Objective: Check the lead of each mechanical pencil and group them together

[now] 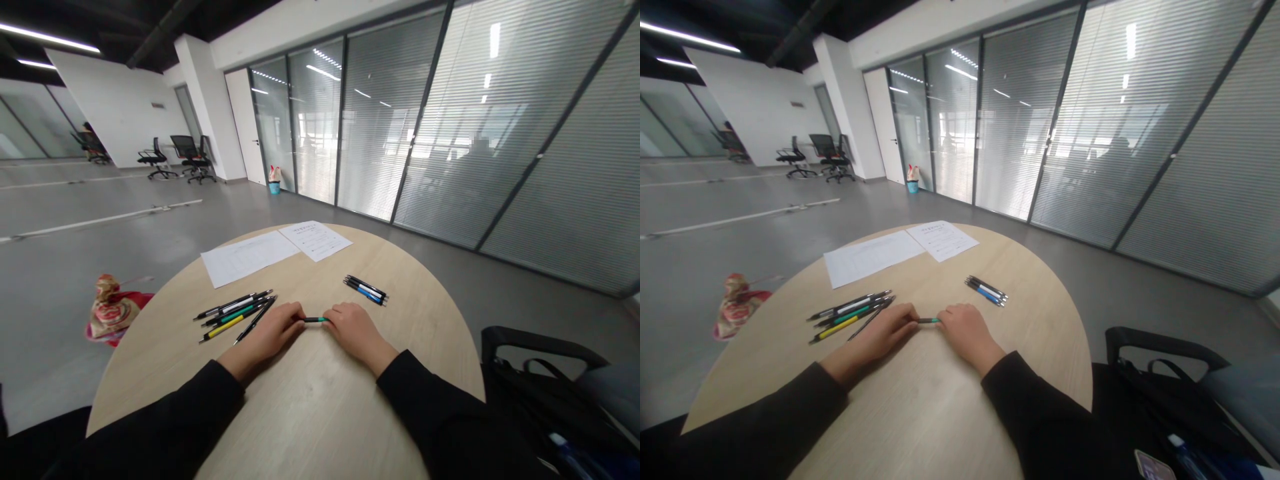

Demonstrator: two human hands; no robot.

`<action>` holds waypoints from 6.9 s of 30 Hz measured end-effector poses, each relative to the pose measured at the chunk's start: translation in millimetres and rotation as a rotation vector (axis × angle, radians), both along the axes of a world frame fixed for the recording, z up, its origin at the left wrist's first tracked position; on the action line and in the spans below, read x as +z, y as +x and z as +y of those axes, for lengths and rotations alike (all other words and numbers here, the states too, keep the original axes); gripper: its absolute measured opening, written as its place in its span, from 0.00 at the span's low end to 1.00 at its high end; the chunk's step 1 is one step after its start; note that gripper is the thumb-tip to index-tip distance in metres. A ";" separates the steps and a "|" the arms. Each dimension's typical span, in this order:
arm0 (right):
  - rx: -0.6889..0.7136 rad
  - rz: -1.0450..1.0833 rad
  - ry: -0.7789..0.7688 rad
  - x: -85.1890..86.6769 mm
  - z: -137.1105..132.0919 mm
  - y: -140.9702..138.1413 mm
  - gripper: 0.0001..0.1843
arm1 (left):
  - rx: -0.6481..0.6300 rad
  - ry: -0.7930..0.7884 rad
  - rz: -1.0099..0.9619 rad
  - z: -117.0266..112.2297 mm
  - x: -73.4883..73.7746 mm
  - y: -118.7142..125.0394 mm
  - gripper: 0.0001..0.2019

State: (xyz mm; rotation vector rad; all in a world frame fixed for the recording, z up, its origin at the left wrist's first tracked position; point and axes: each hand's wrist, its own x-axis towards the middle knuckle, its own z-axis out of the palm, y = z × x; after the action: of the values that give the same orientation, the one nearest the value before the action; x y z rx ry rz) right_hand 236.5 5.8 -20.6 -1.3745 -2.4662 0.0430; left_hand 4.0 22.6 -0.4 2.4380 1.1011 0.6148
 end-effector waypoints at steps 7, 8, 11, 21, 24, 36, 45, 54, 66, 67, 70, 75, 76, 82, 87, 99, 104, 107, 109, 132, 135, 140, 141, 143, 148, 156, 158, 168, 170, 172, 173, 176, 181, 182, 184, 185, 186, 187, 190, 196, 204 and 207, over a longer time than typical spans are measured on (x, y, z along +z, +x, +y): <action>-0.029 0.046 -0.048 -1.6 2.0 3.6 0.12 | 0.052 -0.177 -0.056 11.9 1.2 -15.5 0.09; -0.029 0.060 -0.056 -2.5 2.9 5.0 0.12 | 0.050 -0.193 -0.061 15.0 -0.8 -18.4 0.09; -0.046 0.105 -0.069 -4.5 6.2 11.7 0.14 | 0.067 -0.197 -0.068 24.0 -6.2 -27.0 0.12; -0.029 0.180 -0.056 -5.8 9.0 20.0 0.15 | 0.110 -0.117 -0.039 15.8 0.1 -20.4 0.13; -0.014 0.179 -0.057 -6.0 7.5 17.4 0.16 | 0.062 -0.130 -0.052 11.4 -0.3 -14.3 0.13; 0.021 0.215 -0.108 -2.3 3.4 14.2 0.12 | 0.063 -0.177 -0.021 9.1 0.1 -9.4 0.14; 0.009 0.483 -0.173 -9.4 14.2 29.3 0.09 | 0.120 -0.168 -0.062 17.2 -3.8 -16.4 0.13; -0.053 0.667 -0.293 -16.8 22.2 37.0 0.09 | 0.141 -0.206 -0.085 19.4 -2.9 -17.6 0.13; -0.066 0.822 -0.399 -32.6 32.0 40.0 0.11 | 0.140 -0.203 -0.098 26.5 -13.1 -24.5 0.13; -0.068 0.828 -0.400 -33.9 32.9 40.5 0.11 | 0.141 -0.206 -0.098 26.4 -12.9 -24.3 0.13; -0.082 0.845 -0.401 -36.8 34.7 41.3 0.11 | 0.156 -0.220 -0.101 24.8 -10.2 -22.8 0.13; -0.126 0.866 -0.405 -38.6 34.8 40.4 0.11 | 0.174 -0.220 -0.105 22.0 -6.4 -19.9 0.13; -0.129 0.873 -0.409 -38.5 34.6 40.0 0.11 | 0.176 -0.220 -0.108 21.8 -6.4 -19.6 0.14; -0.155 0.850 -0.343 -36.9 33.5 39.5 0.08 | 0.185 -0.227 -0.114 21.3 -6.7 -18.5 0.14; -0.189 0.778 -0.278 -31.0 29.6 39.6 0.06 | 0.204 -0.217 -0.126 21.2 -5.7 -17.7 0.13; -0.186 0.757 -0.214 -30.9 28.6 39.5 0.05 | 0.198 -0.271 -0.279 28.8 -14.6 -19.4 0.12; -0.196 0.746 -0.210 -29.0 27.8 39.6 0.05 | 0.172 -0.279 -0.313 29.0 -16.5 -19.7 0.11; -0.199 0.744 -0.213 -28.1 27.4 39.4 0.05 | 0.161 -0.272 -0.285 28.6 -15.8 -19.7 0.11; -0.197 0.739 -0.216 -28.1 27.4 39.5 0.05 | 0.158 -0.272 -0.266 28.0 -14.8 -19.7 0.11; -0.196 0.728 -0.231 -23.8 24.9 38.7 0.05 | 0.160 -0.279 -0.252 24.6 -10.2 -16.7 0.10; -0.194 0.725 -0.230 -23.1 24.4 38.7 0.05 | 0.160 -0.272 -0.244 23.7 -8.9 -16.5 0.10; -0.202 0.723 -0.217 -24.4 25.0 38.9 0.05 | 0.160 -0.261 -0.237 22.6 -8.0 -15.9 0.10; -0.203 0.722 -0.214 -24.6 25.2 38.8 0.05 | 0.161 -0.259 -0.235 22.5 -8.1 -16.0 0.10; -0.201 0.719 -0.216 -24.3 25.2 38.5 0.05 | 0.164 -0.253 -0.225 22.5 -8.2 -16.1 0.10; -0.198 0.714 -0.222 -21.1 24.0 37.6 0.06 | 0.160 -0.245 -0.211 23.4 -8.5 -17.1 0.10; -0.200 0.692 -0.221 -22.5 24.8 38.0 0.06 | 0.154 -0.252 -0.196 26.0 -12.4 -18.9 0.09; -0.198 0.691 -0.218 -22.4 24.7 38.0 0.06 | 0.152 -0.245 -0.205 26.2 -12.9 -19.0 0.09; -0.192 0.699 -0.230 -17.3 22.8 37.0 0.07 | 0.160 -0.233 -0.195 23.3 -8.3 -17.3 0.10; -0.189 0.698 -0.226 -18.0 22.9 37.2 0.07 | 0.160 -0.232 -0.191 23.2 -7.8 -17.0 0.10; -0.184 0.697 -0.222 -19.2 23.1 37.5 0.07 | 0.161 -0.232 -0.195 23.2 -7.6 -16.9 0.10; -0.182 0.696 -0.220 -19.8 23.2 37.6 0.07 | 0.160 -0.235 -0.197 23.2 -7.6 -16.9 0.10; -0.180 0.692 -0.219 -20.7 23.4 38.0 0.07 | 0.161 -0.240 -0.200 23.1 -7.5 -17.0 0.10; -0.173 0.682 -0.215 -20.2 23.9 38.0 0.08 | 0.156 -0.240 -0.193 22.2 -6.2 -16.3 0.10; -0.172 0.681 -0.215 -20.3 24.1 37.9 0.08 | 0.157 -0.243 -0.192 22.0 -6.0 -16.0 0.10; -0.170 0.678 -0.212 -20.9 24.3 38.0 0.08 | 0.157 -0.249 -0.188 21.6 -5.7 -15.6 0.10; -0.169 0.678 -0.208 -21.1 24.3 38.0 0.08 | 0.156 -0.251 -0.189 21.5 -5.7 -15.4 0.10; -0.166 0.679 -0.206 -21.2 24.2 38.0 0.08 | 0.153 -0.251 -0.191 21.4 -5.7 -15.3 0.10; -0.163 0.681 -0.204 -21.2 24.1 38.1 0.08 | 0.151 -0.252 -0.193 21.4 -5.7 -15.3 0.10; -0.164 0.685 -0.207 -19.8 23.3 37.9 0.08 | 0.154 -0.253 -0.193 21.4 -6.0 -15.7 0.11; -0.168 0.689 -0.227 -16.5 22.1 37.4 0.09 | 0.155 -0.236 -0.178 22.5 -7.8 -16.7 0.11; -0.165 0.685 -0.205 -18.0 22.8 37.8 0.10 | 0.167 -0.229 -0.158 21.8 -7.0 -16.8 0.10; -0.163 0.688 -0.207 -17.4 22.6 37.8 0.10 | 0.171 -0.232 -0.164 21.4 -6.6 -16.7 0.10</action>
State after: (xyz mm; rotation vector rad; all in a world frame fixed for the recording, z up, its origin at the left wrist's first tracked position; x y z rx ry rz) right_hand 274.3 28.4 -38.0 -1.3414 -1.8082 0.6364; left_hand -12.7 44.0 -7.0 2.0746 1.2458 0.6846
